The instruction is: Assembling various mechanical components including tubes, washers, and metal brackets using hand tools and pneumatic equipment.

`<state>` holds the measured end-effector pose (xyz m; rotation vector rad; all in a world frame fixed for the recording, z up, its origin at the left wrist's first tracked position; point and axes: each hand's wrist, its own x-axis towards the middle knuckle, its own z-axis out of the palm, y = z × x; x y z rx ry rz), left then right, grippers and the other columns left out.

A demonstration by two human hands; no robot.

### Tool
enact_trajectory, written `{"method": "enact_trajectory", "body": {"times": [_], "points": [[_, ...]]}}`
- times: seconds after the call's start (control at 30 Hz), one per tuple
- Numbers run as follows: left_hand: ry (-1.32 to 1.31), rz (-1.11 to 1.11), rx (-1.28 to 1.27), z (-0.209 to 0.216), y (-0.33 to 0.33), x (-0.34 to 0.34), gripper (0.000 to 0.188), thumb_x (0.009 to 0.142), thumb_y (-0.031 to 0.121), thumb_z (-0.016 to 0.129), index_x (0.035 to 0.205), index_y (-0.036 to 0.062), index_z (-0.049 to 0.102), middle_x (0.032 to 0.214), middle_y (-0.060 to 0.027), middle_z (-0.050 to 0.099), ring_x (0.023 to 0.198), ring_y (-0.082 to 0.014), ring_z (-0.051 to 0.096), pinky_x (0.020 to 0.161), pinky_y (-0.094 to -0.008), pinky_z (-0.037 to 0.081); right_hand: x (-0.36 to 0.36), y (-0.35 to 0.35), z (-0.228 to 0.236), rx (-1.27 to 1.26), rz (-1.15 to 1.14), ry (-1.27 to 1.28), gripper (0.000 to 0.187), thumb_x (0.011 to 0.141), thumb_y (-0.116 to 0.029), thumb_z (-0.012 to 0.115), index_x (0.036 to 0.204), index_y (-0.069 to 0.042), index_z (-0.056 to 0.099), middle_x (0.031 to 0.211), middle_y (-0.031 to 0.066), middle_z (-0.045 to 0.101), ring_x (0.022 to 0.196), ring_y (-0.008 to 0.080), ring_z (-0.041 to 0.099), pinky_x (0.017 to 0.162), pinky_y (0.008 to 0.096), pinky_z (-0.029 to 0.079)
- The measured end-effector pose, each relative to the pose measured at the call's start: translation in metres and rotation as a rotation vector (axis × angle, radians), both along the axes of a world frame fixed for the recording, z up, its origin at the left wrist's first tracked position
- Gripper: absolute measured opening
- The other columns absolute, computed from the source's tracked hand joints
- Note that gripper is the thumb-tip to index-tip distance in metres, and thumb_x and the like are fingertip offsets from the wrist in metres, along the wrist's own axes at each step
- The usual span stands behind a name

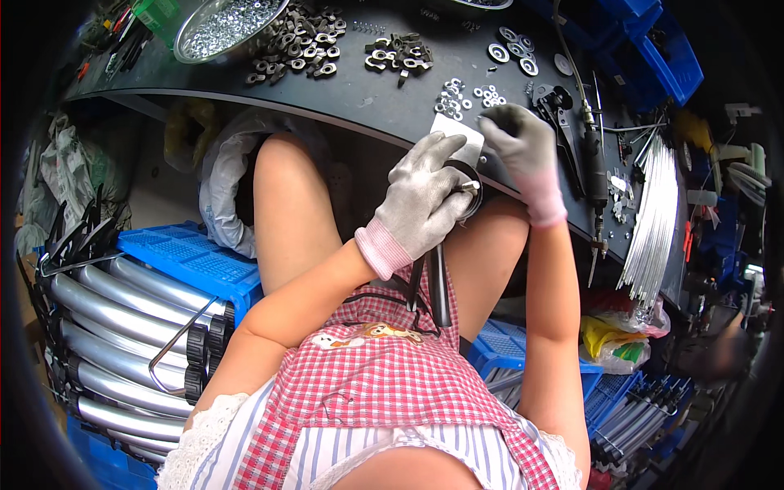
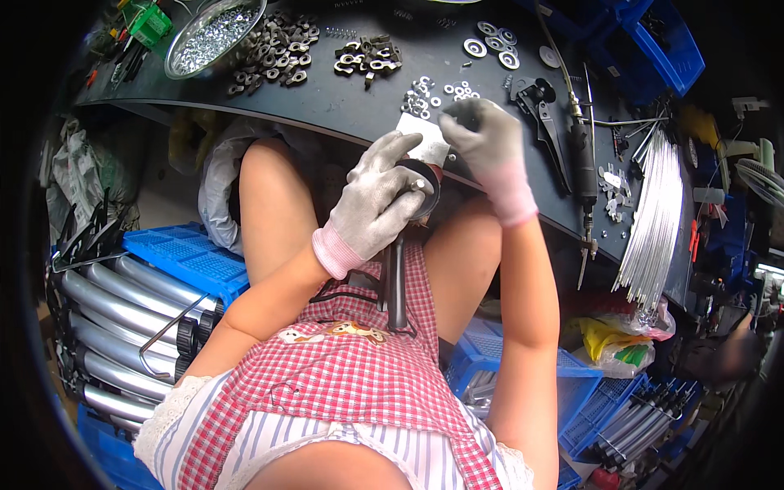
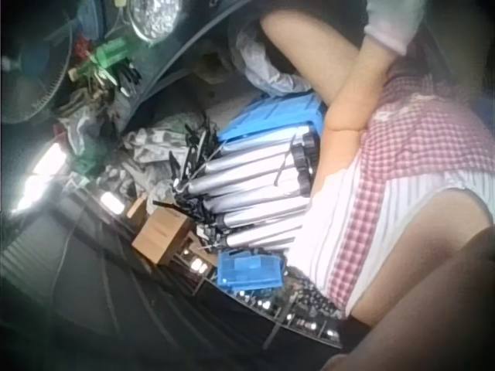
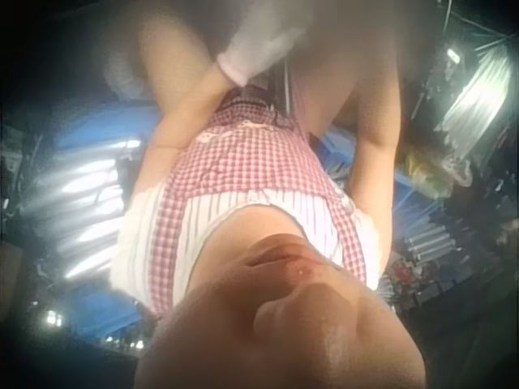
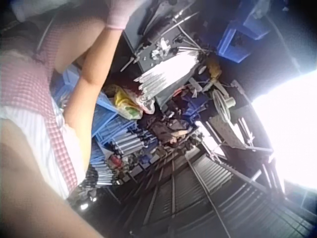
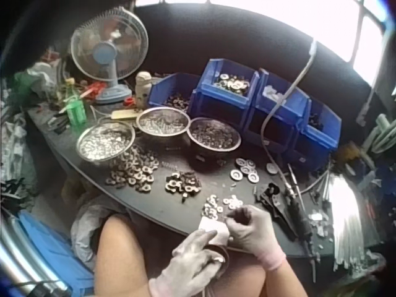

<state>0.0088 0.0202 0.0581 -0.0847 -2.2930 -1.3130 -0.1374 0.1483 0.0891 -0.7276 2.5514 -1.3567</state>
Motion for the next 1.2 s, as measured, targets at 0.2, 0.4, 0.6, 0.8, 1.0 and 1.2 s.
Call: {"method": "enact_trajectory", "body": {"times": [0.2,0.4,0.6,0.8,1.0,1.2], "points": [[0.025,-0.059,0.045,0.004,-0.001,0.001,0.017,0.079,0.011,0.061,0.089,-0.0024,0.064,0.126,-0.0224,0.055,0.126,-0.0441,0.045,0.106,-0.0492,0.036,0.056,0.016,0.073,0.151,0.375,0.144,0.015,0.075,-0.006,0.072,0.09,-0.004,0.07,0.076,0.0078,0.063,0.068,0.0182,0.064,0.064,0.0275,0.051],[0.069,-0.064,0.007,0.0,0.0,-0.001,0.021,0.079,0.01,0.059,0.094,-0.0028,0.064,0.124,-0.0221,0.056,0.124,-0.0434,0.047,0.106,-0.049,0.036,0.054,0.018,0.078,0.113,0.482,0.146,0.016,0.078,-0.006,0.072,0.093,-0.005,0.07,0.082,0.0091,0.065,0.072,0.0226,0.066,0.066,0.0301,0.052],[0.05,-0.08,0.004,-0.001,-0.002,-0.001,0.032,0.078,0.01,0.059,0.108,-0.0014,0.064,0.121,-0.0215,0.057,0.122,-0.0424,0.048,0.106,-0.0485,0.037,0.056,0.017,0.075,0.207,0.543,0.347,0.021,0.077,-0.005,0.071,0.097,-0.006,0.067,0.09,0.0116,0.065,0.081,0.0302,0.066,0.071,0.035,0.053],[0.069,-0.087,-0.031,-0.002,-0.003,-0.004,0.033,0.077,0.009,0.058,0.108,-0.0013,0.064,0.117,-0.0204,0.058,0.114,-0.04,0.054,0.101,-0.0465,0.041,0.052,0.017,0.063,0.104,0.6,0.319,0.025,0.075,0.005,0.068,0.097,-0.004,0.064,0.089,0.0108,0.063,0.083,0.0293,0.064,0.073,0.0355,0.052],[0.104,-0.047,0.005,-0.003,-0.001,-0.005,0.029,0.076,0.007,0.059,0.103,-0.0032,0.065,0.113,-0.0207,0.059,0.109,-0.0396,0.056,0.097,-0.0457,0.044,0.049,0.015,0.067,0.187,0.646,0.324,0.021,0.075,0.007,0.067,0.094,-0.001,0.063,0.085,0.012,0.062,0.077,0.0288,0.063,0.071,0.0352,0.051],[0.148,-0.013,0.059,-0.005,0.002,-0.006,0.015,0.076,0.013,0.062,0.081,-0.0015,0.064,0.109,-0.0205,0.062,0.107,-0.039,0.057,0.093,-0.0474,0.044,0.056,0.016,0.055,0.112,0.539,0.251,0.019,0.079,-0.005,0.071,0.091,-0.002,0.057,0.084,0.0149,0.063,0.08,0.0343,0.065,0.069,0.0383,0.052]]}}
